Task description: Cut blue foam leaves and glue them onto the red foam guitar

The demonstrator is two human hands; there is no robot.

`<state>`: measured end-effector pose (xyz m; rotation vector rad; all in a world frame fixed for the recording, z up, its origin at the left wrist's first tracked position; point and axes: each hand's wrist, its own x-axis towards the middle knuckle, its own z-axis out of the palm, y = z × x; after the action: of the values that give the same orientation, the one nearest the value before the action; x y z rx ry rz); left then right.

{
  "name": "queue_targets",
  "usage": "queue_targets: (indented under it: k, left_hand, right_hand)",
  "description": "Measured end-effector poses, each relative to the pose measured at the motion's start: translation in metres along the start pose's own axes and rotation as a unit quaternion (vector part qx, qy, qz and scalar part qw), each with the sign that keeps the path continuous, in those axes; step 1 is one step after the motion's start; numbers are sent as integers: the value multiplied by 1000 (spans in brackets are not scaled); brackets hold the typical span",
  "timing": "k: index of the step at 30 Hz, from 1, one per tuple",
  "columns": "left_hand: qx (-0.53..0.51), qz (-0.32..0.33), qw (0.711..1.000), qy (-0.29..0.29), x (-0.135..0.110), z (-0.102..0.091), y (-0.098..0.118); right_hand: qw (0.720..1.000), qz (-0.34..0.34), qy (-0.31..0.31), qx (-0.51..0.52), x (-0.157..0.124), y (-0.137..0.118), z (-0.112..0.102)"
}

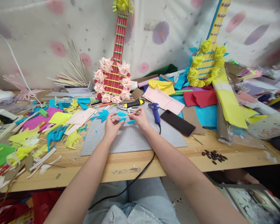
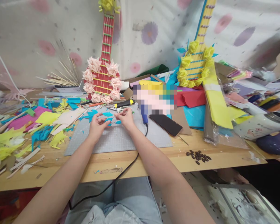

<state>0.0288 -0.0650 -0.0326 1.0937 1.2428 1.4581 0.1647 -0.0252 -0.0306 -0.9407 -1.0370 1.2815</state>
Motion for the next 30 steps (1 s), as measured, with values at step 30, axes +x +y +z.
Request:
queue_targets:
  k: [30]
  left_hand:
    - [31,57,998,4,3,-2,-6]
  right_hand:
    - [1000,-3,-13,5,1,1,1]
